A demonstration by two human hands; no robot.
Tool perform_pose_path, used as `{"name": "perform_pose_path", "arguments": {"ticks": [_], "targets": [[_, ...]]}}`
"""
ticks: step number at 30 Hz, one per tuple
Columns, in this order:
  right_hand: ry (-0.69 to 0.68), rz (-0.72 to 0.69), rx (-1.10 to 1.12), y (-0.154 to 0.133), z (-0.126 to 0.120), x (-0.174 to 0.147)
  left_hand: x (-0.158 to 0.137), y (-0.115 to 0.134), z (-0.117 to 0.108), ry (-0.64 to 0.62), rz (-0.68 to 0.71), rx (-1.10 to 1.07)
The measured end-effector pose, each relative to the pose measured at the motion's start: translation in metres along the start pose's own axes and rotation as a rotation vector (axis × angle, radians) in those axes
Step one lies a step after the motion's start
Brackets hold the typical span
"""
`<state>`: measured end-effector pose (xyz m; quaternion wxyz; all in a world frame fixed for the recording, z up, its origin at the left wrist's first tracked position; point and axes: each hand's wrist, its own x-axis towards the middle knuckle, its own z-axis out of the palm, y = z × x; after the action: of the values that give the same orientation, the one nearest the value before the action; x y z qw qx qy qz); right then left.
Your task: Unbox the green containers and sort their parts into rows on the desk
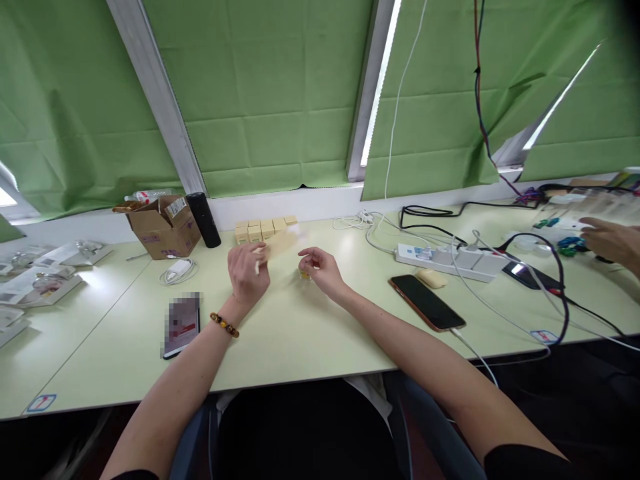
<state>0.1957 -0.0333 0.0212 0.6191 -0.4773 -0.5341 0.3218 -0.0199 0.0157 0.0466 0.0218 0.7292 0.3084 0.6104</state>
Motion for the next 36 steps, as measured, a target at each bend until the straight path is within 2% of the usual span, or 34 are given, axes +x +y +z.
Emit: {"name": "perform_pose_path", "arguments": {"ticks": [2,4,7,9,12,16,19,22,25,27,28,30,32,36], "targets": [[-0.024,-0.004,0.006,-0.002,0.0,-0.001,0.01,-0.007,-0.002,0.124,-0.185,0.008],[-0.034,0.002,0.003,-0.004,0.0,-0.002,0.022,-0.021,-0.007,0.144,-0.42,0.038],[-0.037,0.008,-0.013,-0.006,0.0,-0.004,0.037,-0.049,-0.017,0.005,-0.74,0.017],[-0.033,0.003,-0.015,-0.006,-0.001,-0.003,0.041,-0.063,-0.025,-0.077,-0.804,0.102],[-0.012,-0.017,-0.003,-0.004,-0.003,-0.001,0.039,-0.071,-0.034,-0.231,-0.714,0.347],[0.031,-0.024,0.006,-0.001,-0.008,0.005,0.036,-0.067,-0.038,-0.446,-0.581,0.604],[0.056,-0.035,0.004,0.001,-0.011,0.009,0.035,-0.065,-0.038,-0.633,-0.605,0.754],[0.082,-0.045,-0.018,0.003,-0.015,0.013,0.034,-0.064,-0.036,-0.695,-0.633,0.843],[0.108,-0.047,-0.059,0.005,-0.02,0.017,0.03,-0.06,-0.033,-0.705,-0.456,0.918],[0.127,-0.048,-0.082,0.007,-0.024,0.02,0.024,-0.058,-0.027,-0.764,-0.311,0.905],[0.138,-0.049,-0.093,0.008,-0.026,0.022,0.021,-0.057,-0.024,-0.816,-0.284,0.867],[0.152,-0.047,-0.119,0.012,-0.029,0.024,0.012,-0.057,-0.017,-0.927,-0.316,0.783],[0.16,-0.039,-0.144,0.016,-0.031,0.026,0.003,-0.06,-0.011,-1.0,-0.414,0.725],[0.156,-0.034,-0.183,0.024,-0.033,0.028,-0.007,-0.07,-0.005,-1.022,-0.507,0.711]]}}
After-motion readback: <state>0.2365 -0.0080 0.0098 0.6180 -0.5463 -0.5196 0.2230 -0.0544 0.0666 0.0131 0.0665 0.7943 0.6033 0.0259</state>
